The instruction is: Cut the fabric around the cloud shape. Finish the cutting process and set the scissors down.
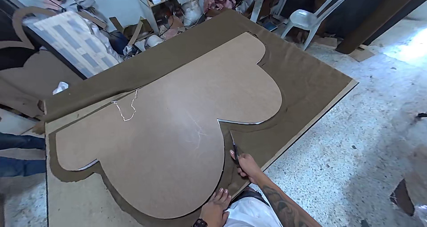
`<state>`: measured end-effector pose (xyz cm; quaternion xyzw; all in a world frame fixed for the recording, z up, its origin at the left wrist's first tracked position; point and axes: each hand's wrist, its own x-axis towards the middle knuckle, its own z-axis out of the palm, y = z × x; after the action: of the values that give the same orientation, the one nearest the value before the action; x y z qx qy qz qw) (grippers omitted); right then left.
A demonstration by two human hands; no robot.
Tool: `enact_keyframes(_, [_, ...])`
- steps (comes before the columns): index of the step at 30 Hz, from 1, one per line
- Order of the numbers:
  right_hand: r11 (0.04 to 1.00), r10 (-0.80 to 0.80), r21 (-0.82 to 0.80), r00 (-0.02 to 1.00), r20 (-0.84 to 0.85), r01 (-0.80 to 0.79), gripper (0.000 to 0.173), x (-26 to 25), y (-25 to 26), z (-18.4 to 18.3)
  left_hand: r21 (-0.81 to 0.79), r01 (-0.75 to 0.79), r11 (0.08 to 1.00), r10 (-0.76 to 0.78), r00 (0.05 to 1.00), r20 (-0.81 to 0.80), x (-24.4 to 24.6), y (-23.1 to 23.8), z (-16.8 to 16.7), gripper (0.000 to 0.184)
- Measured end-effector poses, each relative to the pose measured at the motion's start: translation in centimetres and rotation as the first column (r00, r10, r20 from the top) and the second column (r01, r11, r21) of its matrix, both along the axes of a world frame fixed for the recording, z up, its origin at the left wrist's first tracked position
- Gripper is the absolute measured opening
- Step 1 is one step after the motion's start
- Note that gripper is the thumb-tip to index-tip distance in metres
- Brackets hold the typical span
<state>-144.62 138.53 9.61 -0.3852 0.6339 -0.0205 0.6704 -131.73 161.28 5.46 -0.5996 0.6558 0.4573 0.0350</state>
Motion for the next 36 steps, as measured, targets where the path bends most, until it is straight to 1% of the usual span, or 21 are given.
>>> enact_keyframes(2, [1.0,0.003,-0.015,1.0,0.012,-0.003,0.055,-0.3,-0.2,0.0,0.037,-0.038,0.999,0.038,0.999,0.006,-0.2,-0.4,0.4,0.053])
enact_keyframes(5, [0.998,0.048,0.034,0.996,0.073,-0.05,0.055,-1.3,-0.7,-0.3,0.086,-0.121,0.989,0.115,0.991,0.065,-1.4,-0.7,1.7,0.051])
enact_keyframes(8, [0.992,0.111,0.044,0.99,0.089,-0.115,0.055,-1.7,-2.0,-0.2,0.084,-0.314,0.946,0.29,0.931,0.222,-4.0,-2.1,3.9,0.047])
enact_keyframes(10, [0.99,0.111,0.073,0.985,0.133,-0.122,0.054,-2.3,-2.4,0.0,-0.067,-0.479,0.875,0.476,0.827,0.299,-6.0,-3.5,4.7,0.045])
enact_keyframes(12, [0.979,0.073,0.167,0.969,0.235,-0.114,0.055,-3.8,-2.3,-0.2,-0.269,-0.571,0.776,0.628,0.737,0.249,-7.9,-5.7,4.0,0.042])
enact_keyframes(13, [0.968,0.056,0.22,0.958,0.282,-0.121,0.056,-4.8,-2.1,-0.2,-0.316,-0.609,0.727,0.678,0.71,0.192,-8.6,-7.1,3.4,0.043])
enact_keyframes(15, [0.949,0.056,0.27,0.929,0.366,-0.164,0.057,-7.2,-1.6,0.2,-0.344,-0.691,0.636,0.757,0.645,0.104,-9.7,-10.3,1.9,0.057])
enact_keyframes(17, [0.956,0.126,0.196,0.906,0.403,-0.22,0.056,-9.9,-1.7,0.6,-0.345,-0.744,0.573,0.814,0.568,0.126,-10.3,-13.7,1.1,0.073])
enact_keyframes(18, [0.961,0.174,0.134,0.905,0.388,-0.242,0.057,-11.1,-2.2,0.7,-0.319,-0.756,0.571,0.82,0.546,0.173,-10.2,-15.3,1.2,0.076])
enact_keyframes(19, [0.965,0.214,0.069,0.912,0.351,-0.253,0.058,-12.1,-2.8,0.8,-0.272,-0.754,0.599,0.801,0.555,0.225,-10.3,-16.6,1.4,0.073])
enact_keyframes(20, [0.965,0.247,0.003,0.92,0.303,-0.26,0.058,-13.1,-3.6,0.9,-0.21,-0.73,0.65,0.757,0.598,0.264,-10.4,-17.4,1.6,0.062])
enact_keyframes(21, [0.958,0.287,-0.069,0.925,0.249,-0.278,0.059,-13.8,-4.5,0.9,-0.149,-0.68,0.718,0.69,0.668,0.28,-10.5,-18.0,1.9,0.048])
enact_keyframes(23, [0.919,0.37,-0.196,0.921,0.12,-0.343,0.061,-14.2,-6.9,1.3,-0.023,-0.523,0.852,0.513,0.826,0.231,-10.9,-18.9,2.8,0.036])
enact_keyframes(24, [0.906,0.397,-0.196,0.913,0.089,-0.375,0.061,-14.2,-8.0,1.5,-0.006,-0.449,0.893,0.443,0.878,0.181,-11.6,-19.0,3.1,0.032])
enact_keyframes(26, [0.909,0.414,-0.03,0.895,0.164,-0.415,0.062,-13.8,-9.2,2.7,-0.052,-0.41,0.911,0.413,0.905,0.104,-13.3,-18.5,2.9,0.026])
enact_keyframes(27, [0.897,0.403,0.09,0.885,0.231,-0.432,0.063,-13.4,-9.3,3.4,-0.096,-0.463,0.881,0.47,0.879,0.08,-14.0,-18.1,2.6,0.025])
enact_keyframes(29, [0.851,0.357,0.26,0.865,0.352,-0.457,0.065,-12.1,-8.6,4.2,-0.215,-0.644,0.734,0.665,0.746,0.037,-14.2,-17.6,2.1,0.031])
enact_keyframes(30, [0.832,0.322,0.315,0.86,0.396,-0.456,0.066,-11.3,-8.0,4.2,-0.262,-0.695,0.67,0.728,0.683,0.05,-13.7,-17.4,2.0,0.034])
enact_keyframes(31, [0.829,0.268,0.364,0.872,0.409,-0.425,0.066,-10.5,-7.3,4.0,-0.29,-0.701,0.651,0.75,0.654,0.103,-13.2,-17.1,1.8,0.039])
enact_keyframes(34, [0.853,0.133,0.429,0.917,0.376,-0.299,0.065,-7.8,-6.0,3.1,-0.295,-0.624,0.723,0.689,0.683,0.243,-12.0,-15.9,1.0,0.06])
enact_keyframes(36, [0.864,0.06,0.44,0.919,0.39,-0.243,0.064,-6.2,-5.4,3.0,-0.277,-0.616,0.738,0.674,0.699,0.241,-12.0,-14.9,0.6,0.062])
